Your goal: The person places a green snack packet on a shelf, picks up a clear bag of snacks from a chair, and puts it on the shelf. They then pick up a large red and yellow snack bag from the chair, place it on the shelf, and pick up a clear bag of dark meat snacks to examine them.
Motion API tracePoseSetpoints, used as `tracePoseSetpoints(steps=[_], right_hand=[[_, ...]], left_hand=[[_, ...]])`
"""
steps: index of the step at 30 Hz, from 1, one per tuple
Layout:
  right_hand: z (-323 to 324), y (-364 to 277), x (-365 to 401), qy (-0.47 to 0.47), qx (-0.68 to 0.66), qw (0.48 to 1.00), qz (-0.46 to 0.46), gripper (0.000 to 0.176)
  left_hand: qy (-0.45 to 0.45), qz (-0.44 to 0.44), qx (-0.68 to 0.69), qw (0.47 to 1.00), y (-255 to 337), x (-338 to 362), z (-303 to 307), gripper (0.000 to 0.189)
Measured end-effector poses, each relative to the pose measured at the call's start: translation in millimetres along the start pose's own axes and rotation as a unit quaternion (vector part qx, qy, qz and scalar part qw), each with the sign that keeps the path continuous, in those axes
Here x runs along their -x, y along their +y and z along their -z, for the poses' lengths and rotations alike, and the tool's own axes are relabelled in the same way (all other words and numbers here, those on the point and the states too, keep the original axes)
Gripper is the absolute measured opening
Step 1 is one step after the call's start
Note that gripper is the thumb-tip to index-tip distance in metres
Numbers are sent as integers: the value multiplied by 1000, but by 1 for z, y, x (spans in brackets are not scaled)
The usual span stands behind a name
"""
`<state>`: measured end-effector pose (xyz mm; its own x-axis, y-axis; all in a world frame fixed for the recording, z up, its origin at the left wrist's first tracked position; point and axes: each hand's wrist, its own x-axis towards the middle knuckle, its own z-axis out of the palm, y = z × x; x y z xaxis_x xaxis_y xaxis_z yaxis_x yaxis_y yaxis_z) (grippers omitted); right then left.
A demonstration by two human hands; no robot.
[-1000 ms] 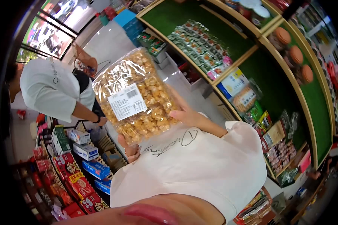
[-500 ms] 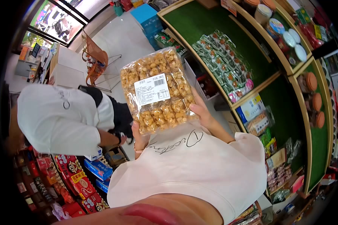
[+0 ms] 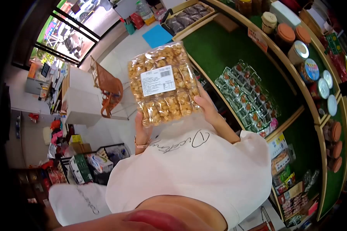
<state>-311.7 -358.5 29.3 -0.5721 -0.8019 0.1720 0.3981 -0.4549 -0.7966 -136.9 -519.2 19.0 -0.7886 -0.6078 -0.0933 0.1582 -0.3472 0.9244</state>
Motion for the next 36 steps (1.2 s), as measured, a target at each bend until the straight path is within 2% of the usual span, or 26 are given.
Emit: tracePoseSetpoints(steps=[1, 3, 8, 13, 16, 19, 21, 23, 24, 25, 28, 30, 31, 33, 34, 36], right_hand=[[7, 3, -12, 7, -65, 998, -17, 69], [20, 1, -33, 30, -71, 997, -33, 68], [52, 1, -62, 109, -14, 993, -40, 65], [74, 13, -91, 217, -57, 969, -104, 64], [88, 29, -115, 275, -42, 948, -157, 65], [127, 74, -149, 270, 58, 950, -146, 65], [152, 105, -176, 282, 46, 932, -223, 62], [160, 125, -217, 318, -14, 904, -284, 57], [173, 146, -232, 323, -74, 898, -289, 55], [188, 177, -241, 327, -133, 887, -297, 53], [216, 227, -278, 317, -251, 870, -284, 44], [243, 259, -298, 294, -301, 856, -301, 40], [249, 263, -316, 312, -311, 842, -311, 42], [259, 257, -349, 335, -272, 854, -290, 45], [263, 255, -365, 348, -256, 858, -279, 47], [296, 252, -386, 334, -159, 879, -300, 58]], left_hand=[[-17, 11, -5, 1000, 3, -19, -5, 59], [-43, 53, 9, 998, 5, -51, -12, 58], [-81, 91, 67, 990, -6, -114, -37, 55], [-108, 196, 62, 973, -7, -181, -45, 52], [-149, 269, 93, 947, -11, -233, -31, 50], [-201, 307, 79, 927, -38, -304, -7, 48], [-223, 335, 42, 915, -64, -357, 17, 44], [-231, 361, -33, 903, -99, -413, 46, 43], [-235, 376, -67, 894, -119, -439, 63, 43], [-263, 413, -35, 871, -139, -468, 83, 44], [-268, 507, -66, 816, -159, -546, 102, 45], [-299, 515, -116, 795, -195, -596, 128, 45], [-312, 513, -144, 786, -216, -620, 141, 44], [-339, 509, -144, 778, -230, -662, 145, 40], [-371, 491, -191, 765, -246, -688, 154, 36], [-423, 452, -222, 753, -237, -728, 139, 35]])
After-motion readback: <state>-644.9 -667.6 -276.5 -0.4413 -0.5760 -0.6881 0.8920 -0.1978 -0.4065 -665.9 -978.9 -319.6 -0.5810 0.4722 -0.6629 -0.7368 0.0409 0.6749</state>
